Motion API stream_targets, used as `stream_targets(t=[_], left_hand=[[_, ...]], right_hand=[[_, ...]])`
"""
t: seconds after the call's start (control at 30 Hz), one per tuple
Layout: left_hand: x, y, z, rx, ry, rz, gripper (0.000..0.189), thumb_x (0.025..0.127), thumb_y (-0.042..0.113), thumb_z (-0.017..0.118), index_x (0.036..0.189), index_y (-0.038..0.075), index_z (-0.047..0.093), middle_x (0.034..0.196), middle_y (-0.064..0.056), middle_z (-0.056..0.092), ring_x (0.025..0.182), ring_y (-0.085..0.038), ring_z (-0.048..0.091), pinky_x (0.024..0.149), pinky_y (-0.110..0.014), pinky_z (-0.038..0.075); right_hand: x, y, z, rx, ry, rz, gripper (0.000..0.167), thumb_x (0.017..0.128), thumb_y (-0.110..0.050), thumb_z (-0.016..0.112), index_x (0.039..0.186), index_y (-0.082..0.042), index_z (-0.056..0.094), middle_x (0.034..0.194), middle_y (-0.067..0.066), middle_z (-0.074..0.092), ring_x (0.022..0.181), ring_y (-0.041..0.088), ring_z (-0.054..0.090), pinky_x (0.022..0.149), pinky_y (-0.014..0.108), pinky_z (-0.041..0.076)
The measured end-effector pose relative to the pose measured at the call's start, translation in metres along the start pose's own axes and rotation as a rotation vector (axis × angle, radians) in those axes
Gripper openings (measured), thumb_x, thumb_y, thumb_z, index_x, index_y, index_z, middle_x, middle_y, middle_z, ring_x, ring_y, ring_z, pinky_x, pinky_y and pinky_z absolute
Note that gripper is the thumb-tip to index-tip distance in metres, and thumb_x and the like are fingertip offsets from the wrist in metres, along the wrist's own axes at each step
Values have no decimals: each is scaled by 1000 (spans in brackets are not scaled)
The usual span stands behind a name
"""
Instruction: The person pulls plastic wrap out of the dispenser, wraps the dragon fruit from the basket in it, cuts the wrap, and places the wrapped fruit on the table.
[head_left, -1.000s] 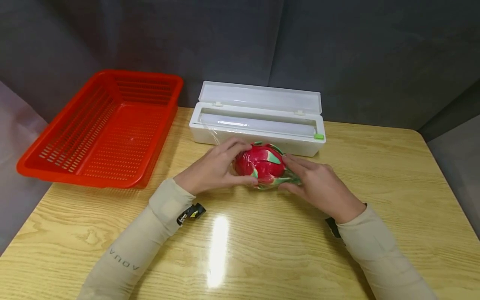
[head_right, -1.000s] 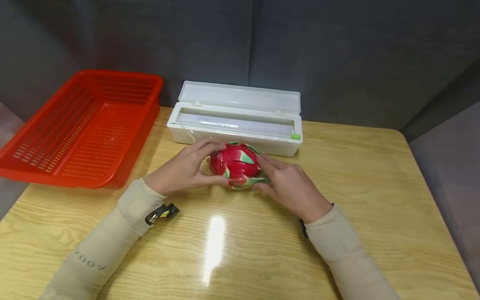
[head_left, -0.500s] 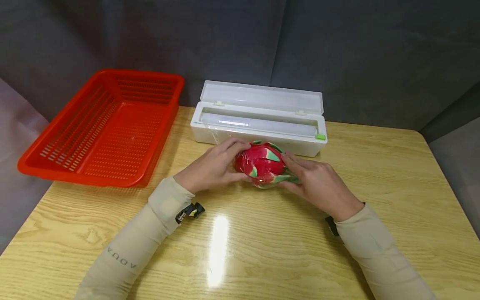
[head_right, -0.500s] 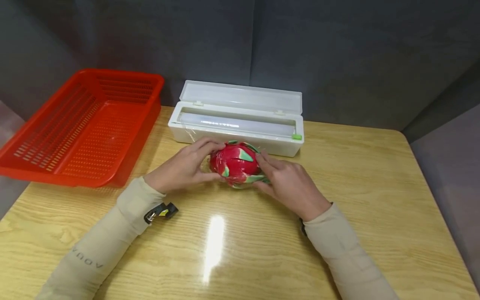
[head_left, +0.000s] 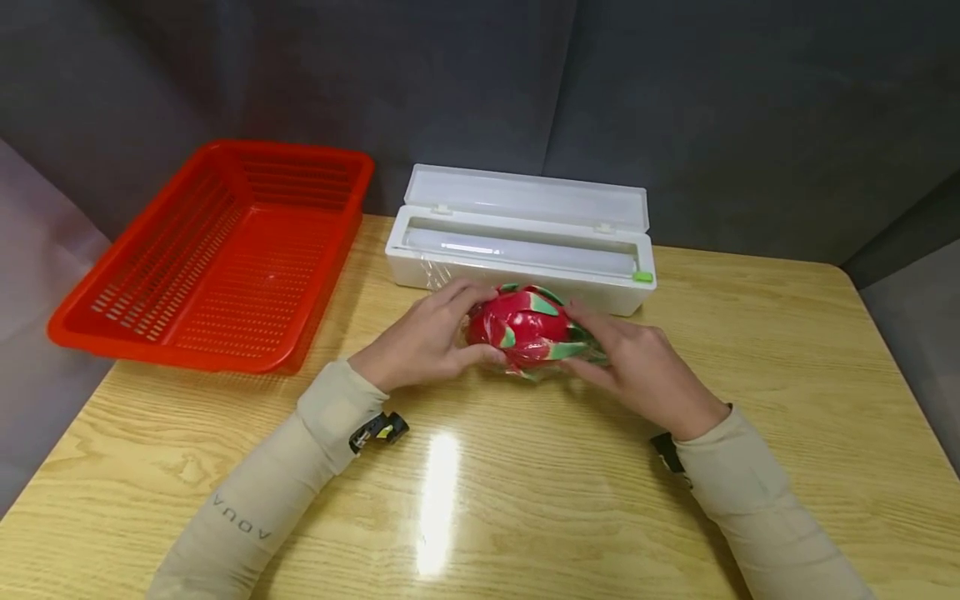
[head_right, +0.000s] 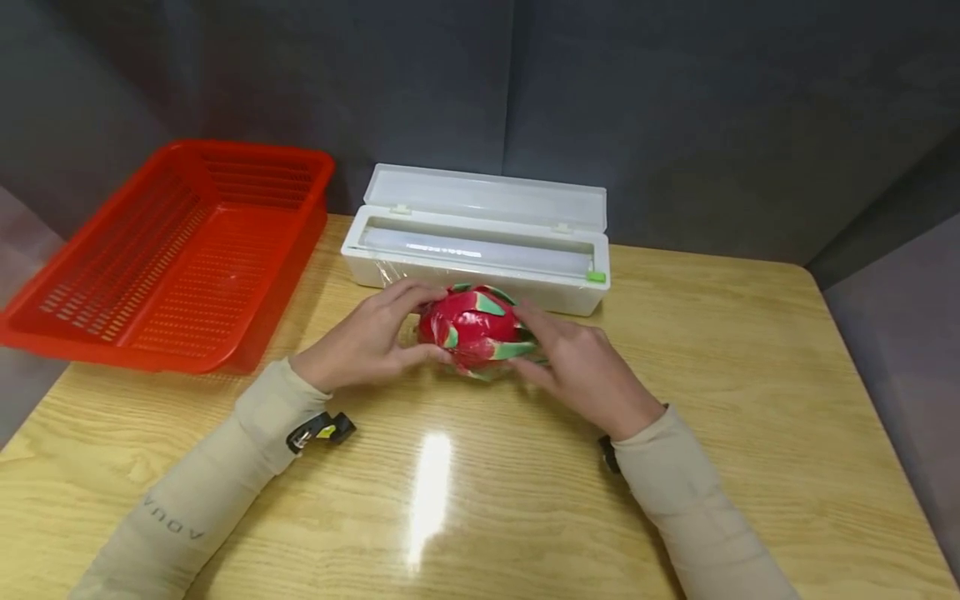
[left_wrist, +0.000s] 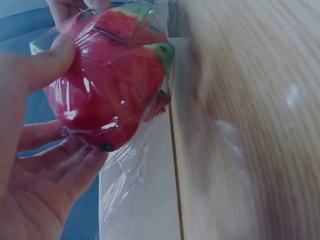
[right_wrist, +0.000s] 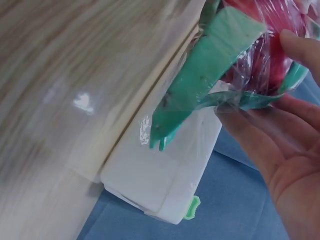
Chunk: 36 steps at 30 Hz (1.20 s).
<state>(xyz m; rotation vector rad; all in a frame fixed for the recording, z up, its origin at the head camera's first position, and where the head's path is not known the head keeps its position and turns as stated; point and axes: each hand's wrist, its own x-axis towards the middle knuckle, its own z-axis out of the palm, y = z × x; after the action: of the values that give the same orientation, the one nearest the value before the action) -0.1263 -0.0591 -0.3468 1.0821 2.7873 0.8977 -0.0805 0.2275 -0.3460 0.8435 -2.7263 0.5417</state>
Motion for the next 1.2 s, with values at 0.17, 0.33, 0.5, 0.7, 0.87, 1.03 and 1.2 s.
stream_targets(t=[0.17,0.33,0.5,0.7,0.87,1.03,1.2], left_hand=[[-2,-1,0,-32,3,-43,74,89,47,79,146,9,51,142,-8,57,122,-25,62,107,-44,55],[-6,-4,0,-71,13,-67,71,89,48,78,145,13,52,135,-4,59,120,-22,62,105,-44,55],[-7,-5,0,-85,10,-78,69,90,48,77,144,13,52,129,-3,61,118,-22,64,105,-44,55],[-9,-6,0,-88,7,-96,66,92,46,75,144,11,54,125,-4,62,118,-23,66,106,-44,55],[-10,-4,-1,-109,1,-119,64,92,46,74,143,12,55,126,-3,62,120,-22,66,108,-45,54],[-10,-3,-2,-114,-8,-139,64,93,48,72,144,13,55,129,-3,62,122,-22,65,109,-46,53],[-11,-4,-1,-118,-22,-150,65,94,49,71,145,12,54,134,-4,62,124,-23,65,109,-46,53]], right_hand=[[1,1,1,18,54,3,64,84,-24,87,137,0,62,128,22,72,101,34,77,81,51,64],[1,0,5,16,138,-31,63,81,-24,89,134,0,65,125,22,74,98,36,78,78,51,64],[0,-1,6,-12,157,-57,66,78,-23,89,135,-2,64,123,21,75,99,36,78,78,51,64],[0,-3,7,-41,161,-73,66,81,-24,87,139,-2,62,117,22,76,97,35,78,76,51,64],[0,-5,7,-39,167,-69,64,82,-25,87,136,-1,62,112,21,78,89,33,79,72,49,64],[0,-6,5,-29,168,-63,62,82,-24,86,136,-3,63,119,19,76,92,33,79,74,49,64],[0,-6,6,-34,171,-74,63,82,-25,86,137,-3,64,123,19,75,96,34,79,75,50,64]])
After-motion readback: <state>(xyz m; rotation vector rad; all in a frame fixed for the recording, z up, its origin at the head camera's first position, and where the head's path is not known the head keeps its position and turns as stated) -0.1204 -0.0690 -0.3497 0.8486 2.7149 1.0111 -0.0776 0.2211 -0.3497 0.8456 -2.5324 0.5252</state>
